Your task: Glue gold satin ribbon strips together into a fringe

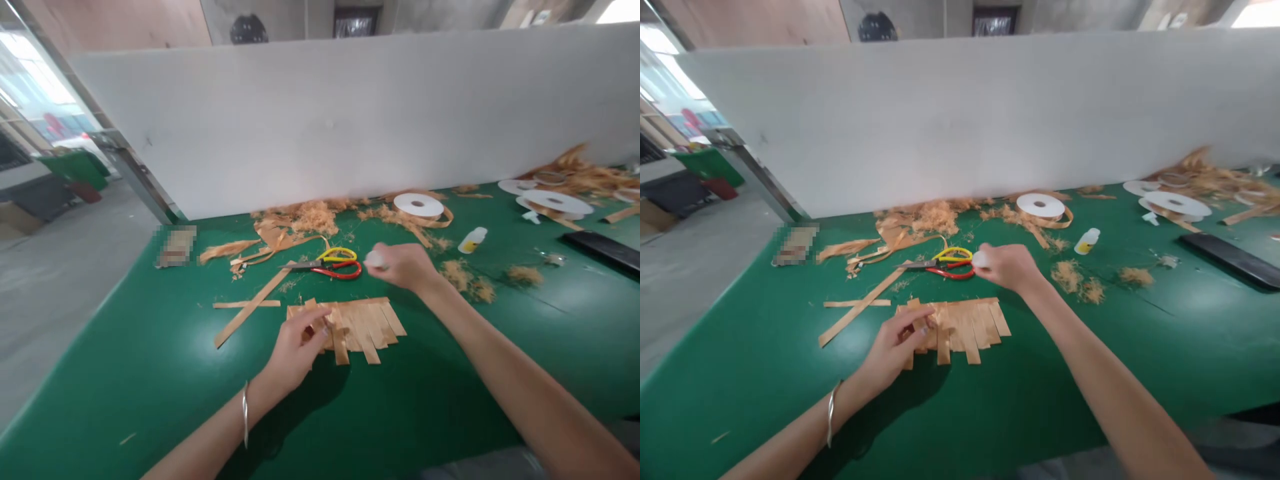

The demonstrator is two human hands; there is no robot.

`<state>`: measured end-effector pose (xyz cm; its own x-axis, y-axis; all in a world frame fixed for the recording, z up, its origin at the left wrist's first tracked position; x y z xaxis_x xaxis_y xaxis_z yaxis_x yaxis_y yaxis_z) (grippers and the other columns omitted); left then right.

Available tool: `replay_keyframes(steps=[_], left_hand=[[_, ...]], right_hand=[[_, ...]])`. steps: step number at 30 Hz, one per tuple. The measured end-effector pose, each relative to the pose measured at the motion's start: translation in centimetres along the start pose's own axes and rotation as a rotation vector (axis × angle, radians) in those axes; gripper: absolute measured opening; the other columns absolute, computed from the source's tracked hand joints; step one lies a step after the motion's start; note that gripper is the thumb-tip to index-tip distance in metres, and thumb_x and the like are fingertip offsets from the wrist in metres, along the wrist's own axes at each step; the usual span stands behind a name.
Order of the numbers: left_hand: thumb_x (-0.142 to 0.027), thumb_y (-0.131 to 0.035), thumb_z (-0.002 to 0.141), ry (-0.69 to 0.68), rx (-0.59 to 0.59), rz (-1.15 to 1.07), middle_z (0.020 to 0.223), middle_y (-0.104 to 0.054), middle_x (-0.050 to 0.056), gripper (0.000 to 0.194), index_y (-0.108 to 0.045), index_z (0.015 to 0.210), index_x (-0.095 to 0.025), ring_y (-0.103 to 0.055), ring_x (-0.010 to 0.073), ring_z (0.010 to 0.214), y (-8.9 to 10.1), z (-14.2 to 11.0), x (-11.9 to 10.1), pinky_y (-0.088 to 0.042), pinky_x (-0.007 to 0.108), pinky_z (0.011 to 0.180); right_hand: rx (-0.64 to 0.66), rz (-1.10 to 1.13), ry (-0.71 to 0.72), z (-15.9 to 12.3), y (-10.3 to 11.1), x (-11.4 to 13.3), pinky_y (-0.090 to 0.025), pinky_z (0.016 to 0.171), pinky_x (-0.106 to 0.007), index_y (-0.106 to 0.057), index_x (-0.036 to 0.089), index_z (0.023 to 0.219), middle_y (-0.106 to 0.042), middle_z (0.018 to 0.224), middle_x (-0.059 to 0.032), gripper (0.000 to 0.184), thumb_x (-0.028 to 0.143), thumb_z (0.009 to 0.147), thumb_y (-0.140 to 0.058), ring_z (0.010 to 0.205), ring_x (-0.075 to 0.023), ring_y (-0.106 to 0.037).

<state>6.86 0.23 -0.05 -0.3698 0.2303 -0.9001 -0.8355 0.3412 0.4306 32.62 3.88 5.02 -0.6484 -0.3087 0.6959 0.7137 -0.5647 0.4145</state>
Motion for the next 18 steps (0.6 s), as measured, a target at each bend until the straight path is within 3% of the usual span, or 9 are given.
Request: replay_keyframes(steps=[2,5,8,12,15,18], left_hand=[[-0.022,-0.049,0.080,-0.061,0.033,0.091,0.101,-0.066,0.006,0.037,-0.059,0.115,-0.019,-0.062,0.0186,0.088,0.0,-0.1,-0.3,-0.050,0.033,0.079],[-0.024,-0.048,0.082,-0.211,0.092,0.313,0.119,-0.059,0.009,0.043,-0.050,0.125,-0.019,-0.057,0.0218,0.105,-0.3,-0.5,-0.8,-0.046,0.039,0.091],[-0.029,-0.044,0.086,-0.349,0.154,0.548,0.131,-0.050,0.014,0.048,-0.042,0.132,-0.015,-0.043,0.0262,0.123,-0.9,-0.9,-0.9,-0.036,0.045,0.102],[-0.031,-0.042,0.087,-0.401,0.237,0.719,0.137,-0.043,0.019,0.057,-0.030,0.138,-0.009,-0.038,0.0276,0.128,-1.6,-1.1,-0.7,-0.035,0.046,0.103],[-0.034,-0.042,0.087,-0.405,0.274,0.779,0.138,-0.041,0.020,0.060,-0.025,0.139,-0.008,-0.038,0.0281,0.128,-1.7,-1.0,-0.7,-0.036,0.047,0.101],[-0.036,-0.041,0.088,-0.401,0.286,0.803,0.138,-0.040,0.021,0.059,-0.026,0.139,-0.009,-0.038,0.0290,0.128,-1.7,-0.8,-0.8,-0.036,0.049,0.099]], right_hand=[[-0.102,0.068,-0.019,0.9,0.4,-0.5,-0.043,0.060,-0.025,-0.059,0.017,0.076,-0.053,0.065,0.0000,0.021,0.035,0.073,-0.069,0.063,-0.0115,-0.050],[-0.143,0.459,-0.230,2.0,0.6,-1.7,-0.027,0.043,-0.020,-0.056,0.018,0.072,-0.042,0.052,0.0046,0.026,0.041,0.069,-0.069,0.047,-0.0070,-0.034],[0.094,0.797,-0.536,0.8,-1.1,-2.7,-0.019,0.038,-0.019,-0.057,0.019,0.079,-0.038,0.051,0.0059,0.038,0.053,0.065,-0.069,0.044,-0.0063,-0.032],[0.294,1.102,-0.859,-2.4,-3.7,-3.7,-0.025,0.041,-0.016,-0.057,0.024,0.095,-0.045,0.062,0.0058,0.051,0.047,0.055,-0.078,0.051,-0.0054,-0.040],[0.324,1.054,-0.848,-3.8,-4.8,-4.1,-0.026,0.043,-0.017,-0.058,0.022,0.088,-0.045,0.061,0.0056,0.046,0.044,0.054,-0.080,0.052,-0.0056,-0.039],[0.296,0.779,-0.673,-4.2,-5.0,-3.5,-0.024,0.042,-0.020,-0.055,0.018,0.073,-0.043,0.056,0.0043,0.042,0.053,0.060,-0.073,0.049,-0.0065,-0.035]])
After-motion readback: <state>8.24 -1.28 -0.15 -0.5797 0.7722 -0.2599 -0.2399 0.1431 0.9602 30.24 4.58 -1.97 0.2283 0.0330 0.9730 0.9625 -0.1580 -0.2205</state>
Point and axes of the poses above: each hand's wrist, its own z-axis towards the middle knuckle, its own y-axis out of the back of the hand, x = y × z, the point moved 3 cm from there along z, towards the middle knuckle
